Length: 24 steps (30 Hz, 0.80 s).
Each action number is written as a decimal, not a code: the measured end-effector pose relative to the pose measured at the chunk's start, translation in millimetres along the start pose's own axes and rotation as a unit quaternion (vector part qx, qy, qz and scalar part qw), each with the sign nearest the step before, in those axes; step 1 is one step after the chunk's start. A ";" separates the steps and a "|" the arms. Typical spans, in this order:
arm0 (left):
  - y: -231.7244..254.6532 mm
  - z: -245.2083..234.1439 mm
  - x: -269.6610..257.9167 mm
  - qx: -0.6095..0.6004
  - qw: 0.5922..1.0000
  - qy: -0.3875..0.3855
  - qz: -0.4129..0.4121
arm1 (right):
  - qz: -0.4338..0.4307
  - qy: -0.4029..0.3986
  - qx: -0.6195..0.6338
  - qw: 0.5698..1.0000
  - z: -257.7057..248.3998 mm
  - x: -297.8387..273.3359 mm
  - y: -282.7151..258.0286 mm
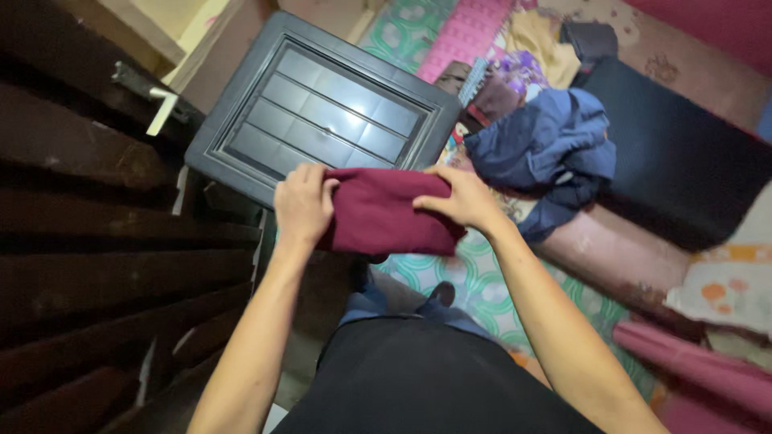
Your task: The person folds several items of clothing including a patterned shirt, a maroon cloth, and a patterned purple garment on top of a plastic storage bin.
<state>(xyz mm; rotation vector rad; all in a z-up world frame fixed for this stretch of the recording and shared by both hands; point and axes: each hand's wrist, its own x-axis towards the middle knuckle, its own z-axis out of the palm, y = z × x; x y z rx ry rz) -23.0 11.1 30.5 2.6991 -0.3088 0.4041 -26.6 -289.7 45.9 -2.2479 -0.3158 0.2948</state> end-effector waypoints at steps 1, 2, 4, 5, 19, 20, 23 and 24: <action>-2.1 -4.3 0.9 0.006 1.000 0.008 -0.010 | -0.024 0.020 0.002 1.000 -6.3 13.1 -0.8; -4.1 -8.7 2.3 -0.021 0.998 0.026 -0.057 | -0.047 0.040 0.005 0.998 -14.2 27.4 -0.7; -4.1 -16.0 1.4 -0.038 0.992 0.048 -0.112 | -0.175 0.132 -0.034 0.975 -24.7 59.6 -1.4; -3.4 -17.8 1.4 -0.039 0.979 0.040 -0.195 | -0.183 0.126 -0.030 0.975 -29.7 69.7 0.0; 182.6 35.2 -136.2 0.074 0.991 0.065 -0.092 | -0.140 -0.033 0.013 0.989 41.6 -68.4 164.4; 195.9 45.2 -144.0 0.042 0.996 0.027 -0.077 | -0.121 -0.044 0.006 0.992 40.6 -80.8 176.8; 203.7 74.6 -151.8 -0.007 0.998 -0.043 -0.054 | -0.070 -0.054 -0.004 0.996 33.3 -90.6 201.2; 202.5 87.0 -153.9 -0.025 0.996 -0.073 -0.050 | -0.040 -0.057 -0.010 0.998 31.0 -91.8 209.1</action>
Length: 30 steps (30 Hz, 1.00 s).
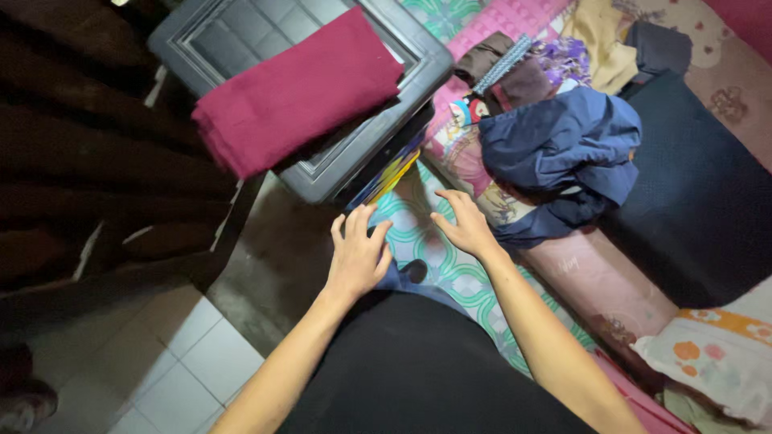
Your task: The person folds several items of clothing including a patterned shirt, a maroon cloth, and a patterned purple garment on top of a plastic storage bin.
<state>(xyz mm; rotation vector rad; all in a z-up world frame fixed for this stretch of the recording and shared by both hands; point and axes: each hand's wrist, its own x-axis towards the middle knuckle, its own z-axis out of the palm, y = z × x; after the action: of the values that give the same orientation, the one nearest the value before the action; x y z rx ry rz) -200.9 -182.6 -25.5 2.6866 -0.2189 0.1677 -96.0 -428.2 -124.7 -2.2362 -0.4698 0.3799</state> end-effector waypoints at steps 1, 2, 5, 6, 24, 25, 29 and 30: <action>-5.7 13.9 5.0 -0.003 1.000 -0.004 0.008 | 0.007 0.007 0.000 1.000 -1.0 2.0 8.6; -12.9 28.4 9.6 0.001 1.000 -0.030 0.007 | 0.018 0.011 -0.019 1.000 -0.6 4.6 18.1; -31.5 77.4 13.0 0.004 0.995 -0.098 -0.015 | 0.040 -0.005 -0.052 0.998 7.1 10.3 57.5; -33.8 96.5 16.5 0.015 0.990 -0.139 -0.030 | 0.045 -0.017 -0.058 0.997 8.7 12.9 74.4; 14.1 269.8 -53.1 0.102 0.939 -0.165 -0.284 | 0.071 -0.193 0.015 0.978 128.7 55.8 311.4; 7.5 280.6 -57.2 0.102 0.941 -0.166 -0.277 | 0.074 -0.187 0.016 0.979 144.6 59.5 323.0; -35.0 348.9 -64.9 0.064 0.940 -0.180 -0.282 | 0.139 -0.225 0.071 0.962 220.5 99.5 381.2; -43.0 363.3 -75.0 0.075 0.940 -0.182 -0.279 | 0.184 -0.240 0.088 0.949 242.9 103.9 391.8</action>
<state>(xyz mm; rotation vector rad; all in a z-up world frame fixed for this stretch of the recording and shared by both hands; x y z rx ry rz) -236.5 -292.4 -380.6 2.7871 0.4658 -0.5063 -23.2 -461.6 -590.4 -2.0426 -0.2463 1.1336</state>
